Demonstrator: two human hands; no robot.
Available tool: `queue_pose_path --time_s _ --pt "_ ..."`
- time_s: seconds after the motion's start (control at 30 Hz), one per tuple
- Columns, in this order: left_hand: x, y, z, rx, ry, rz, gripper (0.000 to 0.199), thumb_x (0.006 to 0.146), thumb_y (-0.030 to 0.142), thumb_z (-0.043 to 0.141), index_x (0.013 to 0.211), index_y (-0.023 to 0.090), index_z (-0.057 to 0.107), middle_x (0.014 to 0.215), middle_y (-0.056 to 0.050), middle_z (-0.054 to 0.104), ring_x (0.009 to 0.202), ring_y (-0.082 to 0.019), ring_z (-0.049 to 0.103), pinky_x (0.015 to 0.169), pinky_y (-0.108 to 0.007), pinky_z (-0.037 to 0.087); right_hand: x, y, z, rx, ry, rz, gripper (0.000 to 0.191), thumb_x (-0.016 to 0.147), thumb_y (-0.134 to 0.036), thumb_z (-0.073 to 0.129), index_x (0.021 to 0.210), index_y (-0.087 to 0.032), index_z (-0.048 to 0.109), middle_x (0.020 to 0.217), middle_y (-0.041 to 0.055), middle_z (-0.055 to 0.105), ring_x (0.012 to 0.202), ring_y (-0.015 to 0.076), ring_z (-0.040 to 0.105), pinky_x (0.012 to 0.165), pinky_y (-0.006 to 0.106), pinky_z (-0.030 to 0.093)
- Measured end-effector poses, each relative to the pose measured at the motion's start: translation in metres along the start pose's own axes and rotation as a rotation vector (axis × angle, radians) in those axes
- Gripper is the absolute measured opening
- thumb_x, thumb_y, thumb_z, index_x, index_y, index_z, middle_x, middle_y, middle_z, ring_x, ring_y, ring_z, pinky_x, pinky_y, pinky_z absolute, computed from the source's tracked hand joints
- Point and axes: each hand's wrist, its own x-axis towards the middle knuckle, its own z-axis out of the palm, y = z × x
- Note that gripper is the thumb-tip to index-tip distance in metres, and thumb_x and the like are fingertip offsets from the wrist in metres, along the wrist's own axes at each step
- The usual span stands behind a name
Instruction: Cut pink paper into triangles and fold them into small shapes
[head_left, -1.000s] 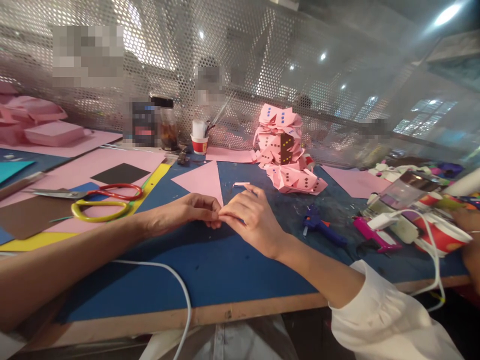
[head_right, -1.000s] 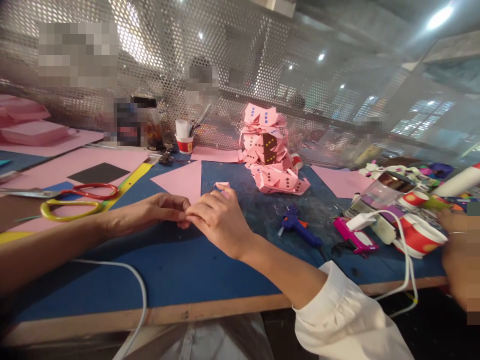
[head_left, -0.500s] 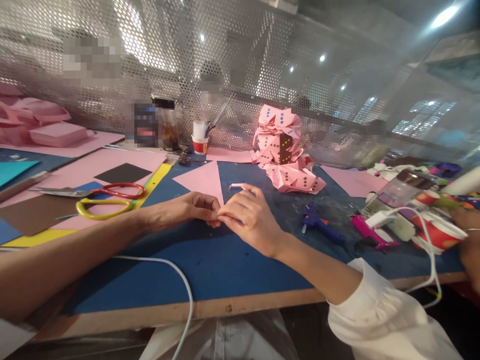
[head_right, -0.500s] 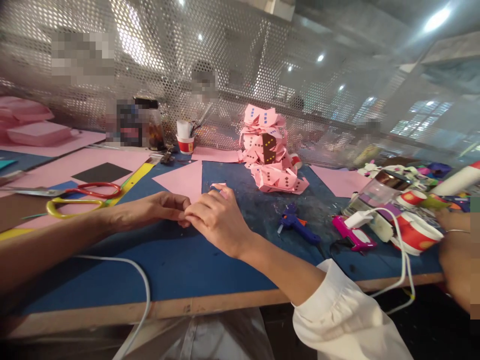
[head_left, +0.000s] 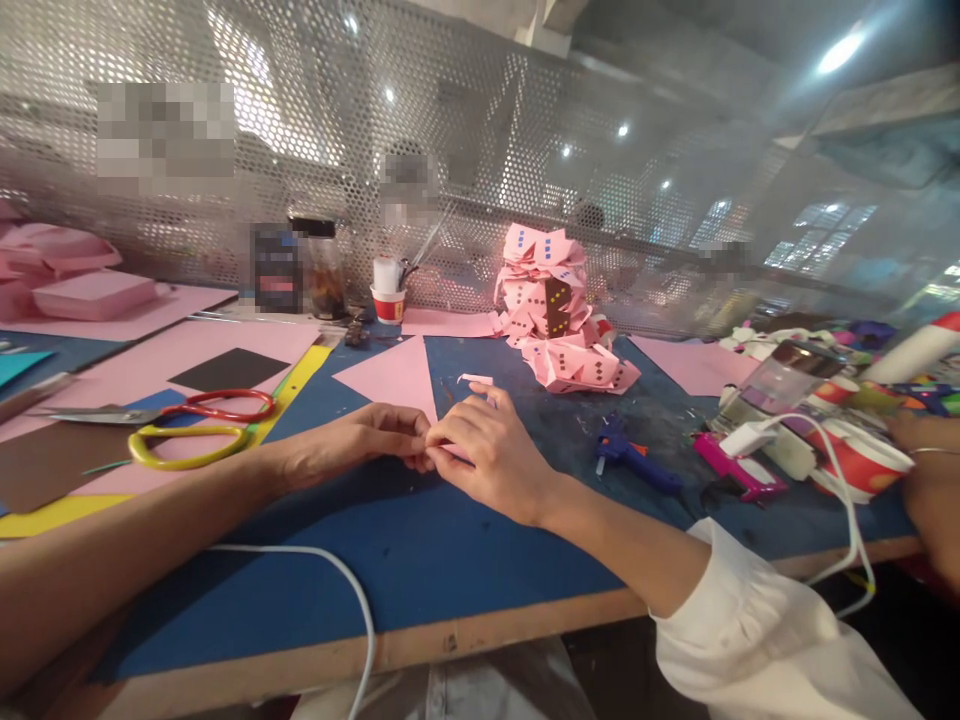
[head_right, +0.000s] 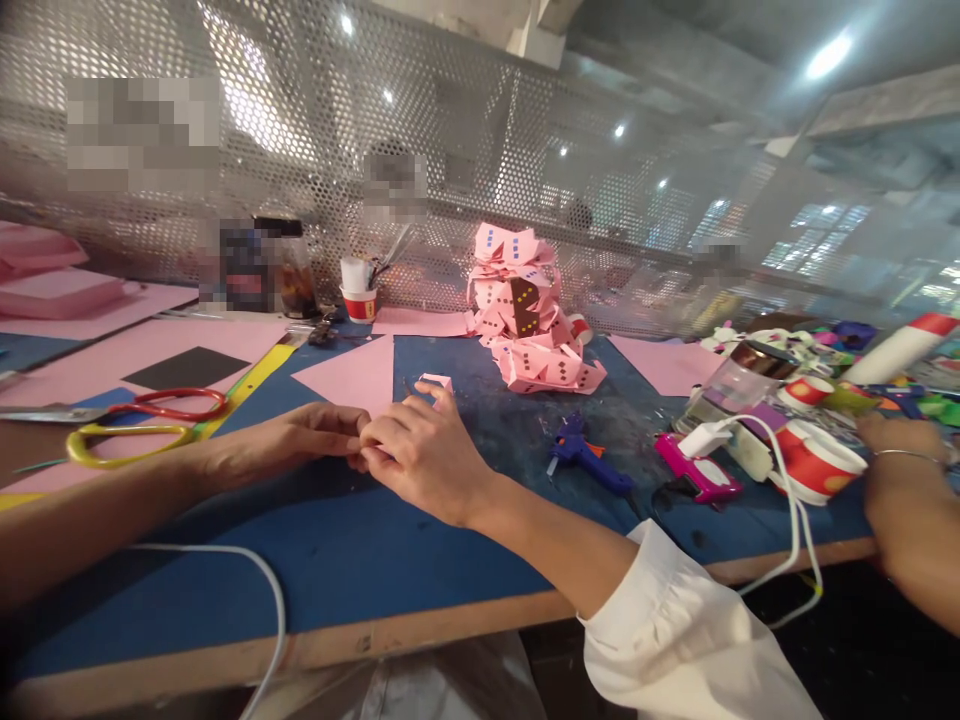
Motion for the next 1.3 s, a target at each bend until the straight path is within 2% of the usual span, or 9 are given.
queue_pose_path --time_s 0.5,0.73,0.9,1.03,1.3 --pt "0.002 -0.005 0.001 0.030 0.043 0.011 0.018 0.089 0.034 0.068 0.092 0.016 0.071 0.086 -0.006 0.070 0.084 -0.019 0.063 0.082 -0.030 0.047 0.000 0.001 0.002 -0.014 0.016 0.004 0.008 0.095 -0.017 0.056 0.088 -0.022 0.060 0.088 -0.0005 0.072 0.087 0.0163 0.063 0.115 0.041 0.028" --pt "0.000 -0.001 0.003 0.060 0.010 0.037 0.020 0.089 0.035 0.069 0.093 0.016 0.070 0.093 -0.007 0.072 0.087 -0.019 0.065 0.085 -0.032 0.050 0.000 -0.002 0.004 -0.011 0.012 0.005 0.007 0.097 -0.020 0.056 0.092 -0.022 0.061 0.089 -0.0002 0.073 0.088 0.0166 0.064 0.114 0.042 0.029" --pt "-0.001 0.004 0.010 0.067 0.104 0.053 0.022 0.082 0.036 0.074 0.089 0.016 0.069 0.084 -0.004 0.070 0.078 -0.016 0.064 0.078 -0.029 0.050 0.001 -0.003 0.004 -0.048 0.015 0.011 0.009 0.096 -0.018 0.057 0.088 -0.022 0.060 0.085 -0.0007 0.071 0.084 0.0162 0.063 0.114 0.042 0.030" --pt "0.002 0.000 0.012 0.040 0.173 0.070 0.025 0.079 0.038 0.076 0.089 0.016 0.068 0.084 -0.003 0.070 0.078 -0.015 0.064 0.075 -0.027 0.050 0.000 0.000 0.005 -0.061 0.000 0.027 0.009 0.096 -0.017 0.056 0.088 -0.022 0.059 0.084 -0.0006 0.070 0.084 0.0163 0.063 0.114 0.043 0.030" --pt "0.002 0.000 0.009 0.092 0.163 0.048 0.020 0.078 0.033 0.075 0.088 0.016 0.071 0.082 -0.002 0.070 0.077 -0.015 0.063 0.076 -0.027 0.049 0.000 0.000 0.005 -0.077 -0.030 0.034 0.011 0.095 -0.016 0.055 0.087 -0.021 0.058 0.082 -0.0009 0.068 0.082 0.0157 0.062 0.113 0.042 0.031"
